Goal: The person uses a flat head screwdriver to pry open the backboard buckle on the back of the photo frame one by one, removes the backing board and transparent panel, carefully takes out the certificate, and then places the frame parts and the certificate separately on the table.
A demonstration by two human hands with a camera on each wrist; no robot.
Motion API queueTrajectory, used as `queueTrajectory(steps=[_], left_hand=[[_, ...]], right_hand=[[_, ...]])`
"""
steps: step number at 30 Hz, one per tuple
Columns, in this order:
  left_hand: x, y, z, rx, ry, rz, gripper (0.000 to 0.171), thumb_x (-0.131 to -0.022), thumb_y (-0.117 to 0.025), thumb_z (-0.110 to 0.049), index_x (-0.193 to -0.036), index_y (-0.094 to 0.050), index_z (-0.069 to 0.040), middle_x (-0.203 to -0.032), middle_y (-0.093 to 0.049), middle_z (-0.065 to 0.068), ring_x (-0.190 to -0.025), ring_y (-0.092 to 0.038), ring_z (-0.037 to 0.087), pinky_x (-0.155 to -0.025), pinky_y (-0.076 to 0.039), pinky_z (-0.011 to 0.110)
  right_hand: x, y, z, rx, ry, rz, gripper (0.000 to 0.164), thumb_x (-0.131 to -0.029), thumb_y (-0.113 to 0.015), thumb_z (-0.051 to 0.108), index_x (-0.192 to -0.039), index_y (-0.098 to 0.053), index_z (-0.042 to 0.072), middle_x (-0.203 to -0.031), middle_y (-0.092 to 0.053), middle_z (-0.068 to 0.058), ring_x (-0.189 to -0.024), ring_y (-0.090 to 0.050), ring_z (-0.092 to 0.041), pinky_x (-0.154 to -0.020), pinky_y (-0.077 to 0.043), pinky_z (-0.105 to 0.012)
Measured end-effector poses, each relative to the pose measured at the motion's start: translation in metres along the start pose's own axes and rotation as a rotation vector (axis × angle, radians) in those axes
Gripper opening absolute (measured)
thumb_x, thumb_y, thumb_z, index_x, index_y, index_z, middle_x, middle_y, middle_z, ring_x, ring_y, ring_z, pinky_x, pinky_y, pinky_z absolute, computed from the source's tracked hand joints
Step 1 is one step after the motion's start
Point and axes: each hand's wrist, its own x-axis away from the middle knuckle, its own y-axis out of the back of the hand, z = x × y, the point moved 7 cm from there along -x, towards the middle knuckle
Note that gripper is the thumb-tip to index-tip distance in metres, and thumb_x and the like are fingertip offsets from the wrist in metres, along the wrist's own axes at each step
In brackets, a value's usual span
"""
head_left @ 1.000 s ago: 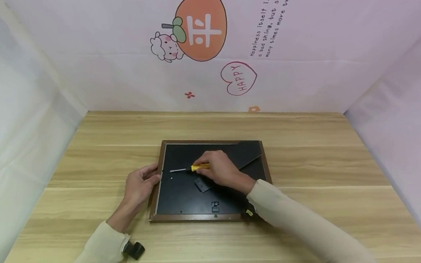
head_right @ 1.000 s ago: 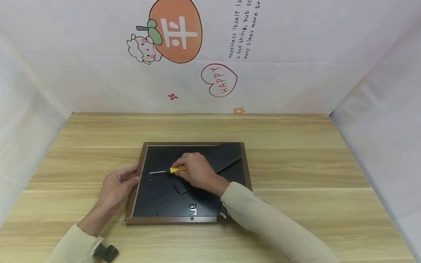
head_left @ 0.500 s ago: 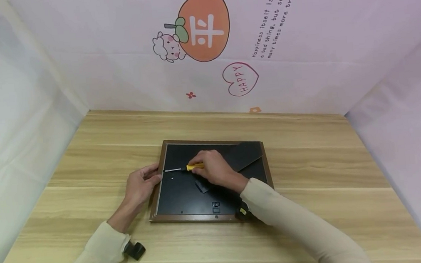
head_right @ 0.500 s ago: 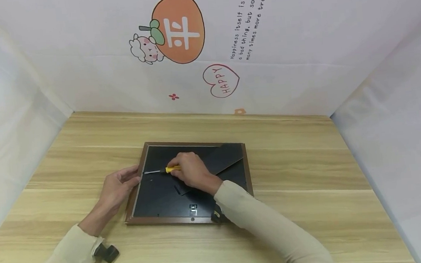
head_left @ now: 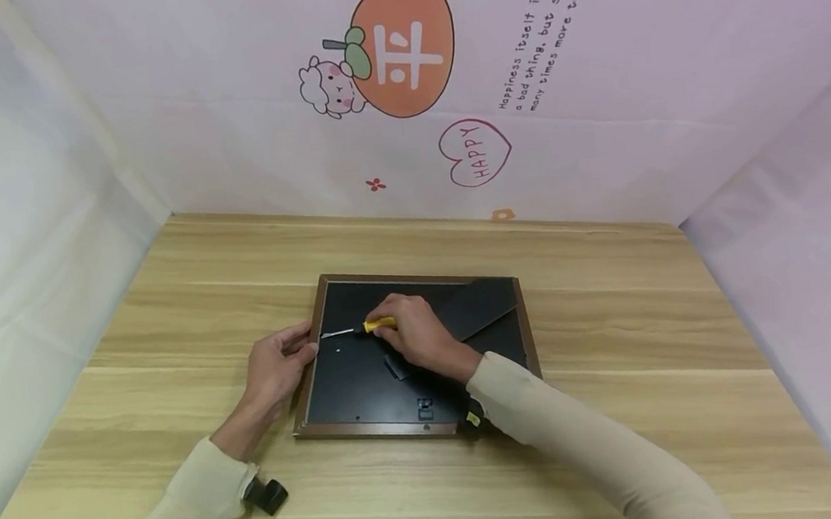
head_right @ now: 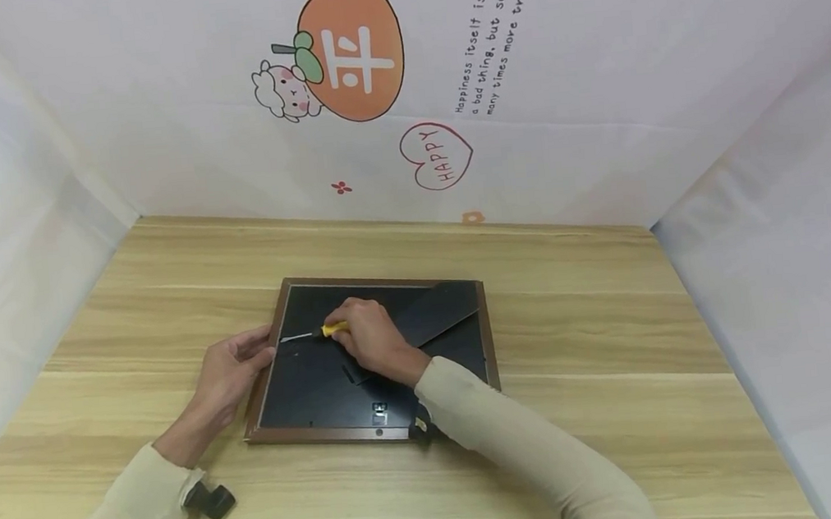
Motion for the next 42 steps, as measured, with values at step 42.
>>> queueTrajectory(steps=[42], left_hand=[[-0.001, 0.003, 0.001, 0.037, -0.002, 0.045, 0.046, -0.096, -0.063, -0.007, -0.140, -0.052, -0.003, -0.138, -0.057, 0.020, -0.128, -0.056, 0.031, -0.101, -0.049, 0.032]], right_hand=[[0.028, -0.007, -0.032, -0.420, -0.224, -0.177, 0.029, -0.083, -0.079, 0.021, -0.111, -0.075, 0.014, -0.107, -0.075, -0.002, -0.095, -0.068, -0.012, -0.083, -0.059, -0.028]])
